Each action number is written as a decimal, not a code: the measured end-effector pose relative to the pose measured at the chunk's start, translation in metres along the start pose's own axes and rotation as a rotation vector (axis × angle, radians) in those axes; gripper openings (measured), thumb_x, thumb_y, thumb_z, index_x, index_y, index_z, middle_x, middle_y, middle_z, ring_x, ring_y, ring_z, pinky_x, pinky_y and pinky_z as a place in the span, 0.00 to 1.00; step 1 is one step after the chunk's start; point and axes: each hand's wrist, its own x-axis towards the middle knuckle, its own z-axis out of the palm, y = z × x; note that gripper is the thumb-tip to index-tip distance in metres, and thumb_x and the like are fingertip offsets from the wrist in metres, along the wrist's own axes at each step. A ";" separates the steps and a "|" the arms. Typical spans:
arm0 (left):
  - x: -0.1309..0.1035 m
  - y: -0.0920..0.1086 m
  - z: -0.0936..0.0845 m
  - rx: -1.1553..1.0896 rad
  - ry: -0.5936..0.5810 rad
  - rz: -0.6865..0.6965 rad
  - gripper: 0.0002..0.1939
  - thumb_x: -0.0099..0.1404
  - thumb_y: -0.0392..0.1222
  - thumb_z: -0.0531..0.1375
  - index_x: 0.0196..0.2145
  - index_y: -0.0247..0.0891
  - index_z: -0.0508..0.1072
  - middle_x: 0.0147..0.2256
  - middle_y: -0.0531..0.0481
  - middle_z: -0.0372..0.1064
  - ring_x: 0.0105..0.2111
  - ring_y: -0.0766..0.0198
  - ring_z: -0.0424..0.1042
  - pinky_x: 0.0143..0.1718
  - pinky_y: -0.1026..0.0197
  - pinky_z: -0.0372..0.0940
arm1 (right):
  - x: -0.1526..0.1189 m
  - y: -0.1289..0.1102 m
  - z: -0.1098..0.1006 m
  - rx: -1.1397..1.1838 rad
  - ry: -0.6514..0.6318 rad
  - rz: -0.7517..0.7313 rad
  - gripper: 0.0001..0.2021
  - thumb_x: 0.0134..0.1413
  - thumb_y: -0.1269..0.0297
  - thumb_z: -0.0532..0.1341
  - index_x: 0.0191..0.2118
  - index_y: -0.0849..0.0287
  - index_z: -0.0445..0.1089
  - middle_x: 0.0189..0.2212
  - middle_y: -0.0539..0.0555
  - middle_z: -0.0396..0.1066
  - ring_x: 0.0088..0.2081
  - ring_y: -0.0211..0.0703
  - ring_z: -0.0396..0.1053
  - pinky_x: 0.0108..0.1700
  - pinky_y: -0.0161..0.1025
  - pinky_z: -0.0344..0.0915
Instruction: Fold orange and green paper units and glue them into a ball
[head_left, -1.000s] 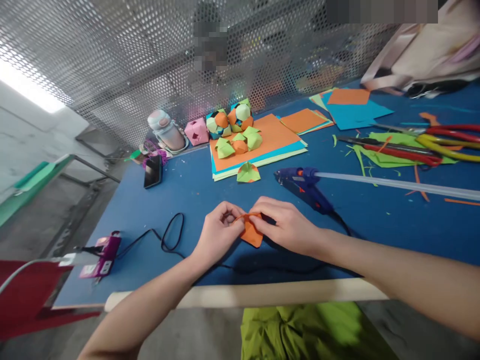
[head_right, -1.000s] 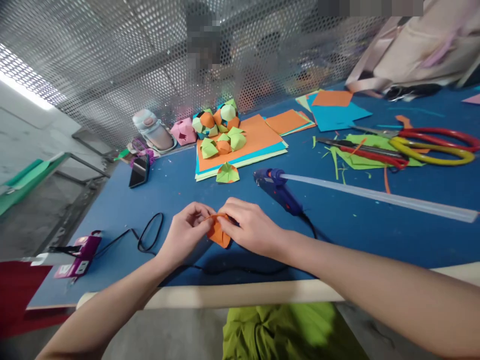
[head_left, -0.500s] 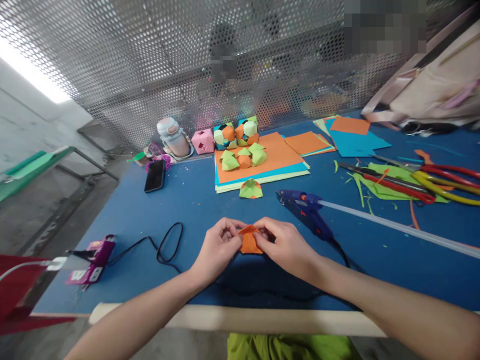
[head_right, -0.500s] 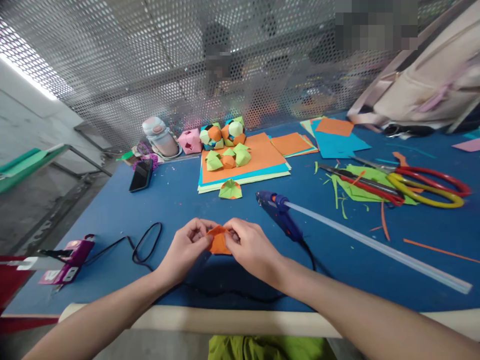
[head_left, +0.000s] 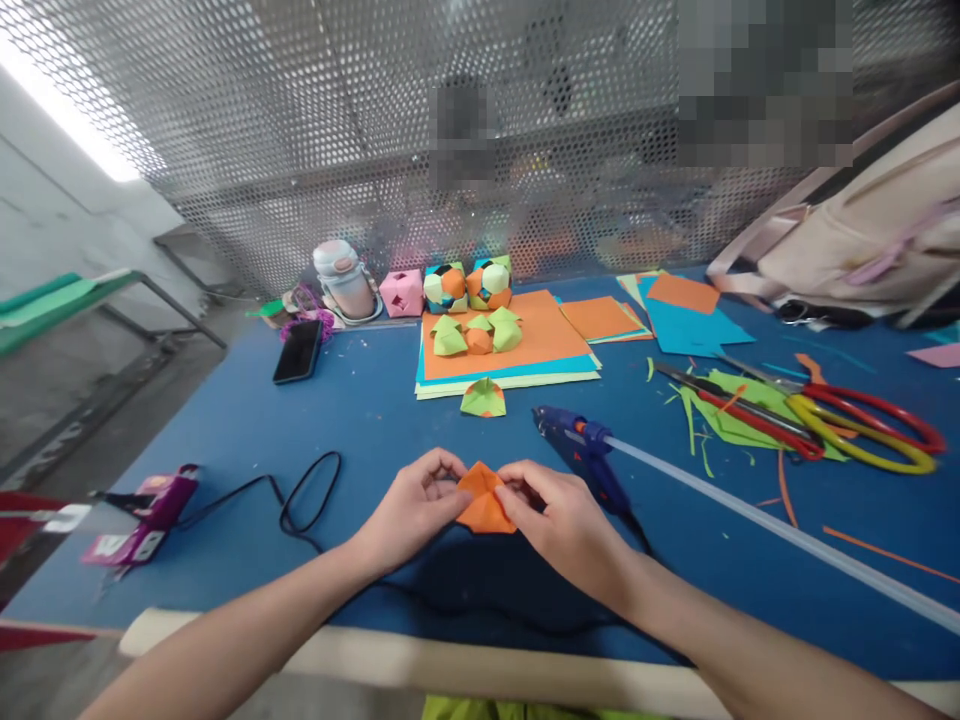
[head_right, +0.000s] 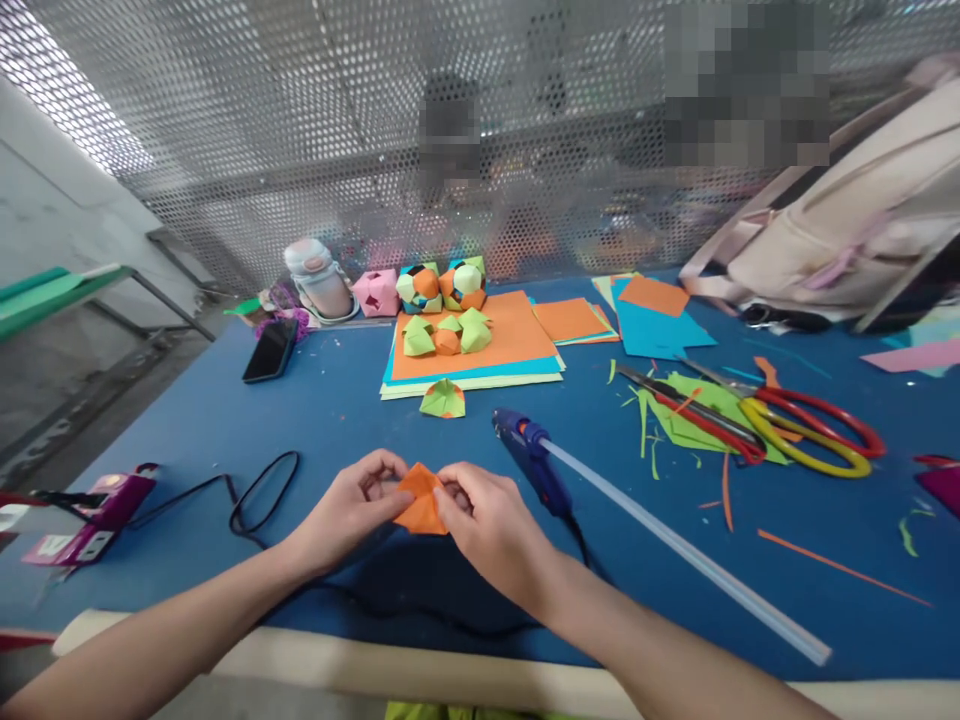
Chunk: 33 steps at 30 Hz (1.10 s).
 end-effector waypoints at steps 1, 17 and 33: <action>-0.001 0.003 -0.001 0.037 -0.044 -0.005 0.13 0.54 0.44 0.63 0.32 0.35 0.66 0.21 0.57 0.64 0.20 0.72 0.63 0.22 0.69 0.57 | 0.000 -0.001 -0.001 0.000 0.014 -0.020 0.07 0.56 0.68 0.54 0.30 0.59 0.67 0.21 0.49 0.67 0.22 0.35 0.64 0.26 0.31 0.62; 0.131 0.014 -0.015 0.817 0.264 0.459 0.13 0.52 0.30 0.55 0.35 0.35 0.75 0.35 0.45 0.72 0.34 0.60 0.70 0.41 0.58 0.64 | -0.008 -0.004 -0.001 0.019 -0.033 -0.207 0.08 0.58 0.70 0.51 0.31 0.58 0.66 0.23 0.50 0.65 0.24 0.36 0.62 0.29 0.33 0.62; 0.037 0.012 -0.030 -0.325 0.135 0.147 0.09 0.49 0.29 0.60 0.30 0.35 0.73 0.39 0.46 0.73 0.41 0.59 0.73 0.45 0.55 0.66 | 0.006 0.001 0.003 0.562 0.112 0.375 0.10 0.48 0.59 0.61 0.30 0.56 0.59 0.43 0.58 0.72 0.43 0.46 0.72 0.39 0.40 0.70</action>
